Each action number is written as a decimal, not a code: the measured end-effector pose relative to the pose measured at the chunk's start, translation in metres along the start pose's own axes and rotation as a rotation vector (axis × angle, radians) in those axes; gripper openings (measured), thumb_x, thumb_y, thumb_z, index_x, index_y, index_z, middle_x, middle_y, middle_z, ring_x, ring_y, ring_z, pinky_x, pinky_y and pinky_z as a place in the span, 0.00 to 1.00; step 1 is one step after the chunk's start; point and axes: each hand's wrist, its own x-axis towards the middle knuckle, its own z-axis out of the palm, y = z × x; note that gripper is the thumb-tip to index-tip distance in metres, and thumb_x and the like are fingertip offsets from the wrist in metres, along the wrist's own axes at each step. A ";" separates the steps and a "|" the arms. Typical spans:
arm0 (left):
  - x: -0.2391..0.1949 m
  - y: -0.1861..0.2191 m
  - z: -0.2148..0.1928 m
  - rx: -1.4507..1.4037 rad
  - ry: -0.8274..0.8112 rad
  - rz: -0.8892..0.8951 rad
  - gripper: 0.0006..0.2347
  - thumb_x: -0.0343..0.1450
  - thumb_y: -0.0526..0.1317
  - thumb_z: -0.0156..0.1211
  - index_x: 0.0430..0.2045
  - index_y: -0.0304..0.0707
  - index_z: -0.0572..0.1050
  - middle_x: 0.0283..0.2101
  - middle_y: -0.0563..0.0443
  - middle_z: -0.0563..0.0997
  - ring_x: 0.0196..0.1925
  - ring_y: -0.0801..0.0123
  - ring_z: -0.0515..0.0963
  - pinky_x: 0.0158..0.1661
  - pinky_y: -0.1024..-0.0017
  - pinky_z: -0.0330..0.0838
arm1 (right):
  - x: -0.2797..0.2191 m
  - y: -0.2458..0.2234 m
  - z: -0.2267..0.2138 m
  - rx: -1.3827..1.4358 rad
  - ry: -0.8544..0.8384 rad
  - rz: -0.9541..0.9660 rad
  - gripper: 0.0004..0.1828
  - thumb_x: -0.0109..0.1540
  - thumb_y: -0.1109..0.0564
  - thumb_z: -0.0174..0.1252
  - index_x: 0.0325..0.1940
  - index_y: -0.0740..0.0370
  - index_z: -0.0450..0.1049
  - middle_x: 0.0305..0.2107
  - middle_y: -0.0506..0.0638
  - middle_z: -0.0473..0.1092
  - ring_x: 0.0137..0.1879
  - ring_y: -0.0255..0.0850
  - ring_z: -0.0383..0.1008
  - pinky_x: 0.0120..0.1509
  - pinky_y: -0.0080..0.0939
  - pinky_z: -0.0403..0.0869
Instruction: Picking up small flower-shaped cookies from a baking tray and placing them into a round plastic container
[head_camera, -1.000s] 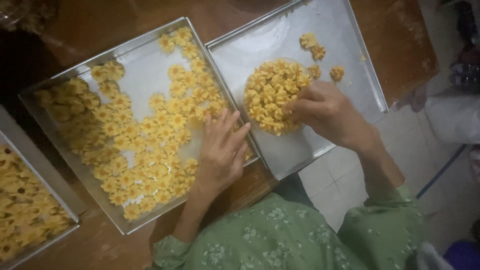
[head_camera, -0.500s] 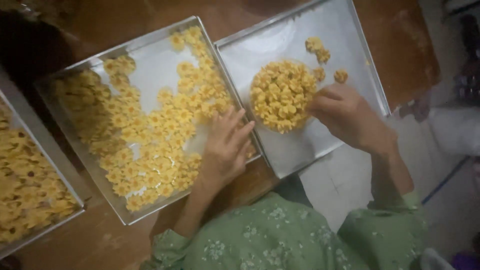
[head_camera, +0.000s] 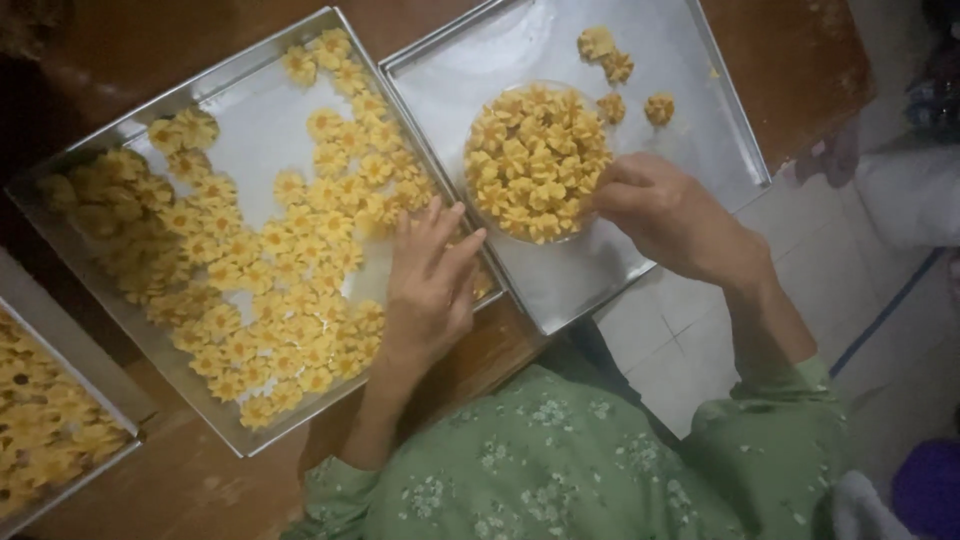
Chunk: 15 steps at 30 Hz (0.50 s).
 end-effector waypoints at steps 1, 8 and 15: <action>0.000 0.000 0.001 -0.001 -0.005 0.001 0.17 0.69 0.32 0.66 0.53 0.44 0.79 0.66 0.43 0.72 0.72 0.46 0.65 0.74 0.51 0.44 | 0.000 0.003 0.001 0.002 0.001 0.005 0.07 0.62 0.71 0.63 0.38 0.63 0.77 0.35 0.57 0.72 0.43 0.57 0.76 0.47 0.52 0.72; 0.001 0.001 0.002 -0.015 0.022 0.000 0.15 0.69 0.30 0.67 0.50 0.43 0.80 0.64 0.42 0.74 0.71 0.45 0.67 0.74 0.50 0.43 | 0.012 0.002 0.003 -0.100 0.034 -0.047 0.08 0.60 0.66 0.68 0.37 0.62 0.74 0.33 0.57 0.71 0.40 0.58 0.73 0.48 0.55 0.72; 0.001 0.000 0.003 -0.008 0.036 0.006 0.13 0.69 0.31 0.67 0.48 0.42 0.81 0.64 0.42 0.74 0.71 0.45 0.66 0.74 0.49 0.43 | 0.014 -0.006 0.000 -0.171 -0.040 0.025 0.09 0.56 0.61 0.73 0.36 0.58 0.78 0.34 0.49 0.70 0.38 0.48 0.74 0.49 0.50 0.72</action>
